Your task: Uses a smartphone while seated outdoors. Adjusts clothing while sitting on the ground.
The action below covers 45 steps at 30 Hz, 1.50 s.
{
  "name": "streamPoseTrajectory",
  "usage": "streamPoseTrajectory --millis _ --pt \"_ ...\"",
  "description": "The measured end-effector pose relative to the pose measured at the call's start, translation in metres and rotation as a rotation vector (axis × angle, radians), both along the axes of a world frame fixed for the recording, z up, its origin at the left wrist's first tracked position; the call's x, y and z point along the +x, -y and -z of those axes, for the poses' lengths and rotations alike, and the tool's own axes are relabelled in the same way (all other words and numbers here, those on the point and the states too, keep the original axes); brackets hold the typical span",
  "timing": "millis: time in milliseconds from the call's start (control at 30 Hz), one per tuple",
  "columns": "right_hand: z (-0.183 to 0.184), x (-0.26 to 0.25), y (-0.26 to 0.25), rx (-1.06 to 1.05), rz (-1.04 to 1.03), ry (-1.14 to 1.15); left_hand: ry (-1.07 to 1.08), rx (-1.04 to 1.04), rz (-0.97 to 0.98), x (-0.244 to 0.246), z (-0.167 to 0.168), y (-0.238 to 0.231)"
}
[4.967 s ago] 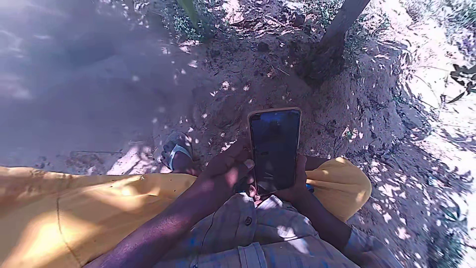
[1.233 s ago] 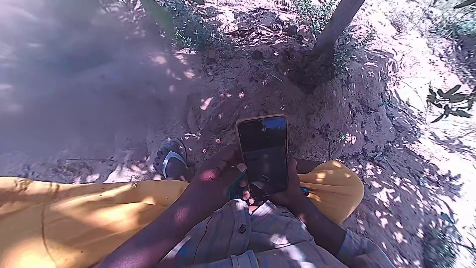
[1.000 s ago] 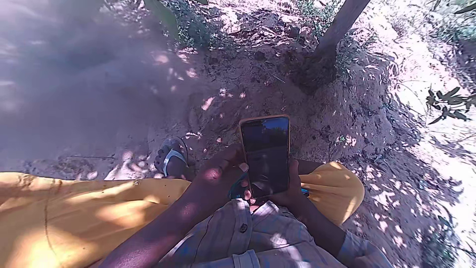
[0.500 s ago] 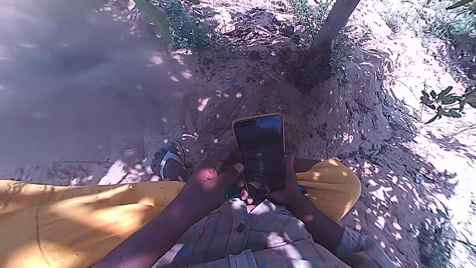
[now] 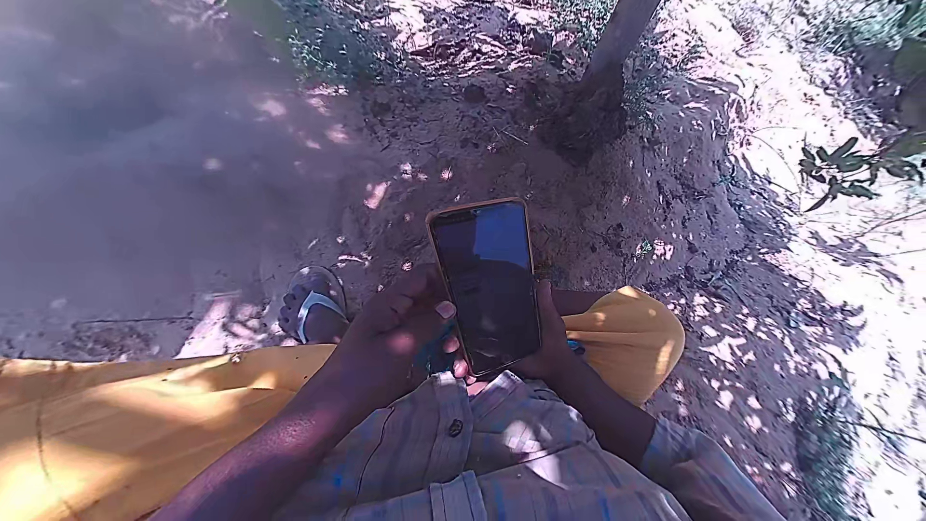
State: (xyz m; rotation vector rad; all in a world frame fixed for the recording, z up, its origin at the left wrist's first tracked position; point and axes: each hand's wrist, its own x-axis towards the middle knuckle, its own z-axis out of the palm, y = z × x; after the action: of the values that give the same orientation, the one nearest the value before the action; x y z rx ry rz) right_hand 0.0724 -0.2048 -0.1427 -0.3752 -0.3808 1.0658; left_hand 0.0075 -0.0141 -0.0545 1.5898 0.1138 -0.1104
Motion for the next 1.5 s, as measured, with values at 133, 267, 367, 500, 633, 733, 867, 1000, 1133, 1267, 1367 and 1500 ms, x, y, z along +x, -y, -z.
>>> streamPoseTrajectory --millis 133,267,367,500,633,733,867,1000,1133,1267,1367,1500 --pt "-0.006 -0.008 0.003 -0.050 0.064 -0.001 -0.004 -0.010 -0.012 -0.005 -0.005 0.002" --pt "-0.022 -0.019 0.005 -0.148 0.251 0.010 -0.083 -0.071 0.053 -0.010 -0.011 0.007" --pt "-0.023 -0.023 0.005 -0.084 0.293 0.090 -0.106 -0.039 0.123 -0.013 -0.009 0.005" --pt "-0.025 -0.028 0.005 -0.069 0.297 0.105 -0.038 0.060 0.198 -0.019 0.001 0.002" --pt "-0.026 -0.030 0.007 -0.059 0.266 0.073 -0.052 0.107 0.216 -0.023 -0.002 0.005" --pt "-0.030 -0.034 0.006 -0.077 0.301 0.052 -0.062 0.081 0.222 -0.025 -0.005 0.005" --pt "-0.035 -0.037 0.017 -0.130 0.352 0.105 -0.036 0.197 0.240 -0.027 -0.005 0.002" --pt "-0.033 -0.035 0.052 -0.262 0.359 0.222 -0.171 0.496 0.348 -0.037 -0.016 0.003" --pt "-0.032 -0.048 0.103 -0.388 0.339 0.254 0.042 0.768 0.518 -0.052 -0.008 0.004" --pt "-0.048 -0.069 0.142 -0.582 0.349 0.326 0.438 0.758 0.652 -0.073 -0.012 0.001" --pt "-0.066 -0.068 0.156 -0.654 0.158 0.459 0.174 0.902 0.682 -0.088 -0.034 0.004" --pt "-0.081 -0.055 0.156 -0.808 -0.135 0.619 -0.336 1.157 0.597 -0.085 -0.048 0.007"
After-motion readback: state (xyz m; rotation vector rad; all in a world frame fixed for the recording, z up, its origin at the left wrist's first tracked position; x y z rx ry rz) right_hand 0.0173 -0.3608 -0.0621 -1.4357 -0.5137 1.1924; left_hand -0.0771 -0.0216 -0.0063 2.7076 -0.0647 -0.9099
